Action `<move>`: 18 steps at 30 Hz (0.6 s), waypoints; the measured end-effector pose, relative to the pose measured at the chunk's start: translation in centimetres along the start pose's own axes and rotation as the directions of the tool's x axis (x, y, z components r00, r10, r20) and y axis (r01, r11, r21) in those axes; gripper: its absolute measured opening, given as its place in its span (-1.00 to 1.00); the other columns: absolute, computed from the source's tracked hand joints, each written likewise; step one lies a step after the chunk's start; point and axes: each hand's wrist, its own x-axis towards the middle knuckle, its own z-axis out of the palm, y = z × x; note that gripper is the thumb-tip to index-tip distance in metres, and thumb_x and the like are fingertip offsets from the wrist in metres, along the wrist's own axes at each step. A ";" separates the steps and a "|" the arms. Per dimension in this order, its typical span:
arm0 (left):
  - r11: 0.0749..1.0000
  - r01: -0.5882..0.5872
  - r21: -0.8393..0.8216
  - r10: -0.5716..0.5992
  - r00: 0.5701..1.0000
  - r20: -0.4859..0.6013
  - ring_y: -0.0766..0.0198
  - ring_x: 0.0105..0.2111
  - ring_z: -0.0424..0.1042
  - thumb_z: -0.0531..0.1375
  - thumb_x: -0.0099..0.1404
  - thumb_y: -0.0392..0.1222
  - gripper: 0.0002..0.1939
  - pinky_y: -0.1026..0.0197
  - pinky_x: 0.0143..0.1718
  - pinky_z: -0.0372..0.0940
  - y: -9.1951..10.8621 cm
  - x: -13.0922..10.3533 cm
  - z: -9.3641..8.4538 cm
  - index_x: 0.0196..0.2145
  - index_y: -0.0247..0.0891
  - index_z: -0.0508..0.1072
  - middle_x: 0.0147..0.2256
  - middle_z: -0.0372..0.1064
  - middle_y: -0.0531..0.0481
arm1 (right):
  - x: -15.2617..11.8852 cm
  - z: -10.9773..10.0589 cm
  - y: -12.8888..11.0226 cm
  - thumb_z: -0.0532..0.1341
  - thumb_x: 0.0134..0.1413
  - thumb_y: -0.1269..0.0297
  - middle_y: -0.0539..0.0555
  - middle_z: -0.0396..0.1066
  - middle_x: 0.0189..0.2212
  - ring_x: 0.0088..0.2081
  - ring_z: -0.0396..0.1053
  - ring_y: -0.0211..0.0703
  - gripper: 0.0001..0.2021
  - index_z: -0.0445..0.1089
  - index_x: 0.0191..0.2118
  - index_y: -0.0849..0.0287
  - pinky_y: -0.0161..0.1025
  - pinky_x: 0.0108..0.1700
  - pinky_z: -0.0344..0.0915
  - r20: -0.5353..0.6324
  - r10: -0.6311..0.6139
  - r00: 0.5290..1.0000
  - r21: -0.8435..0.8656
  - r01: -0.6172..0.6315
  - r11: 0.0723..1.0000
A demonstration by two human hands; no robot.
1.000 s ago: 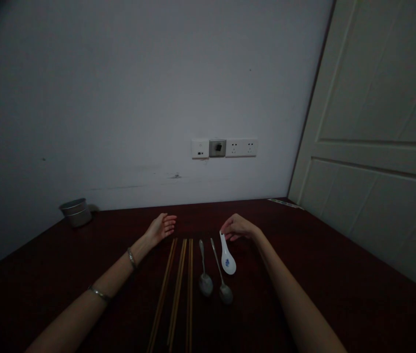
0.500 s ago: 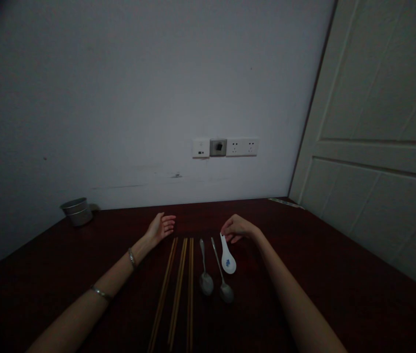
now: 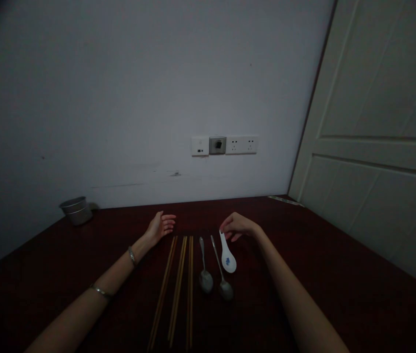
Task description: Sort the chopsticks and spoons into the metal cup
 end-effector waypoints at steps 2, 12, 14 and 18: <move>1.000 -0.002 0.015 0.002 1.000 -0.004 0.37 -0.66 0.28 -0.17 0.30 -0.05 -0.52 0.33 -0.58 0.19 0.0 0.0 0.0 -0.41 -0.39 0.43 -0.60 0.34 -0.04 | -0.1 0.0 -0.1 0.28 -0.17 0.25 0.12 0.48 -0.41 -0.42 0.43 -0.25 -0.77 0.45 -0.33 0.26 -0.45 -0.55 0.37 0.003 -0.010 1.000 0.000 0.010 1.000; 0.998 0.001 0.070 -0.002 1.000 0.018 0.38 -0.66 0.28 -0.18 0.30 -0.05 -0.51 0.34 -0.58 0.16 0.1 -0.4 0.1 -0.42 -0.38 0.42 -0.61 0.33 -0.03 | -0.4 -0.2 -0.4 0.23 -0.09 0.09 0.12 0.47 -0.44 -0.45 0.41 -0.29 -0.70 0.44 -0.34 0.27 -0.48 -0.56 0.32 -0.022 0.001 1.000 -0.038 -0.001 0.999; 0.997 0.007 0.075 -0.008 1.000 0.023 0.38 -0.65 0.28 -0.18 0.30 -0.05 -0.52 0.34 -0.57 0.16 -0.1 -0.3 0.0 -0.42 -0.38 0.42 -0.60 0.33 -0.04 | 0.0 -0.6 -0.1 0.17 -0.02 0.06 0.15 0.47 -0.41 -0.44 0.42 -0.26 -0.67 0.43 -0.35 0.28 -0.45 -0.54 0.32 -0.117 -0.011 0.993 -0.101 -0.001 0.995; 0.998 -0.010 0.066 0.008 1.000 0.030 0.38 -0.66 0.27 -0.18 0.30 -0.06 -0.52 0.34 -0.58 0.14 -0.4 -0.1 -0.2 -0.42 -0.39 0.41 -0.61 0.32 -0.04 | 1.1 -1.2 1.3 0.08 0.07 0.20 0.22 0.44 -0.23 -0.20 0.40 -0.11 -0.71 0.42 -0.21 0.29 -0.27 -0.19 0.33 -0.439 -0.151 0.886 -0.372 -0.027 0.928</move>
